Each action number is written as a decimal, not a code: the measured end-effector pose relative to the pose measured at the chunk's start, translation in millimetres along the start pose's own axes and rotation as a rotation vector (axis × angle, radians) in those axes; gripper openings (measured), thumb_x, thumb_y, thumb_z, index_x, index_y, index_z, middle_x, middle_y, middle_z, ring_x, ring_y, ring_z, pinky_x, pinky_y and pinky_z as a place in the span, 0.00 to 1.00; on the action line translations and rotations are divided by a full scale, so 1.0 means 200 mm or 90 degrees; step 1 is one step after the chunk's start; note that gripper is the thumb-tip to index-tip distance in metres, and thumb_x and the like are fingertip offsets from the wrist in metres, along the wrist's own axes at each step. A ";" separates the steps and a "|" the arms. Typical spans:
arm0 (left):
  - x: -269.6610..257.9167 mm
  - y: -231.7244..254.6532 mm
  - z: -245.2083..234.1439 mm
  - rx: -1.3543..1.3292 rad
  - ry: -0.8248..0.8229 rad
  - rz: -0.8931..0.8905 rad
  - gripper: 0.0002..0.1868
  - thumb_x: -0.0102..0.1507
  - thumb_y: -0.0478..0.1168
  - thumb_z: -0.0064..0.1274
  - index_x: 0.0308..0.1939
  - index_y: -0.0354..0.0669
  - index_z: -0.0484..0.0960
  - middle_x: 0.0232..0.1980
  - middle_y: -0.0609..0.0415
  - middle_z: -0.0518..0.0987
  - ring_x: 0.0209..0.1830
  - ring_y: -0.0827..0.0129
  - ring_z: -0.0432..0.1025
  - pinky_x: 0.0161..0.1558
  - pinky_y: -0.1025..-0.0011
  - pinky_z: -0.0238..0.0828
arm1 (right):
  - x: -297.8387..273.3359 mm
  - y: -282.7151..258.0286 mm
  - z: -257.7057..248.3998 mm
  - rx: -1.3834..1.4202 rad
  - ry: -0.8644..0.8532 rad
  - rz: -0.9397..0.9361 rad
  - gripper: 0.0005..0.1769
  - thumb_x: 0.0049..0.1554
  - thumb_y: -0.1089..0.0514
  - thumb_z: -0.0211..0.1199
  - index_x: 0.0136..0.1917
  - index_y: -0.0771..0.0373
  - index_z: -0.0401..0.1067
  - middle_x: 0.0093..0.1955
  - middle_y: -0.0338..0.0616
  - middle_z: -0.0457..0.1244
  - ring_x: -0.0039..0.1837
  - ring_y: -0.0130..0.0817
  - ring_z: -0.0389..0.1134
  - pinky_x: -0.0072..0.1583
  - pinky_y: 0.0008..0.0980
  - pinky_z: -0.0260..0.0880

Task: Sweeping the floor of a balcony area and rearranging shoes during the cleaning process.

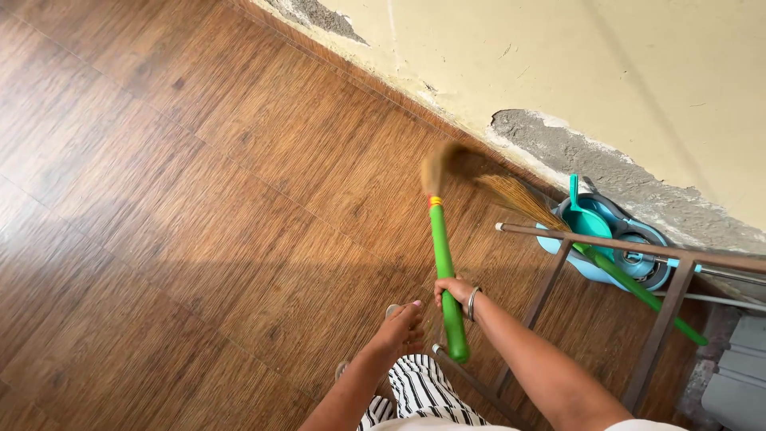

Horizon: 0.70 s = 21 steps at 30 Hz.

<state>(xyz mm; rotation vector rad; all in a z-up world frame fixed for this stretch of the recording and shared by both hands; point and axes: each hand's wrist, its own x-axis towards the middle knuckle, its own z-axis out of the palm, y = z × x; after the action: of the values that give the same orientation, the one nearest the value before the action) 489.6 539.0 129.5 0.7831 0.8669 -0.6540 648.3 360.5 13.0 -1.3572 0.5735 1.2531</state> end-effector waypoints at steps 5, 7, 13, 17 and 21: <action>0.02 0.13 0.13 0.056 -0.021 -0.022 0.40 0.63 0.64 0.51 0.74 0.53 0.61 0.74 0.49 0.64 0.66 0.54 0.65 0.59 0.54 0.71 | -0.39 -0.08 0.03 -0.033 0.054 -0.028 0.30 0.48 0.69 0.63 0.58 0.53 0.52 0.32 0.50 0.63 0.31 0.39 0.65 0.33 0.42 0.68; 0.02 0.20 0.17 0.068 -0.030 -0.018 0.41 0.63 0.64 0.51 0.74 0.53 0.59 0.76 0.48 0.62 0.68 0.52 0.64 0.60 0.53 0.71 | -0.52 -0.03 0.08 0.019 0.055 -0.017 0.33 0.46 0.71 0.62 0.59 0.51 0.51 0.33 0.51 0.63 0.31 0.40 0.65 0.33 0.42 0.67; 0.09 0.43 0.11 0.105 -0.041 -0.019 0.41 0.63 0.64 0.51 0.74 0.53 0.61 0.74 0.49 0.62 0.68 0.52 0.64 0.56 0.54 0.72 | -0.58 -0.06 0.34 0.137 -0.013 0.060 0.09 0.56 0.61 0.60 0.46 0.66 0.64 0.33 0.49 0.62 0.32 0.40 0.65 0.35 0.40 0.71; 0.21 0.61 -0.09 0.107 0.031 -0.013 0.36 0.63 0.63 0.51 0.70 0.53 0.68 0.57 0.50 0.71 0.49 0.57 0.68 0.43 0.56 0.71 | -0.10 -0.21 0.55 0.085 -0.075 0.094 0.06 0.62 0.58 0.56 0.49 0.63 0.68 0.37 0.45 0.64 0.37 0.38 0.67 0.41 0.40 0.75; 0.40 0.82 -0.41 0.033 0.138 0.067 0.31 0.63 0.59 0.52 0.66 0.52 0.75 0.48 0.53 0.78 0.41 0.63 0.72 0.38 0.60 0.71 | 0.11 -0.64 1.04 -0.034 -0.140 0.099 0.18 0.61 0.48 0.52 0.56 0.63 0.68 0.43 0.53 0.68 0.42 0.48 0.72 0.41 0.52 0.77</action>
<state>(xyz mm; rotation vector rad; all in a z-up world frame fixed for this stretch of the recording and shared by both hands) 621.5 681.3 82.1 0.9525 1.0012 -0.5066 697.8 588.4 89.1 -1.2159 0.5015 1.5306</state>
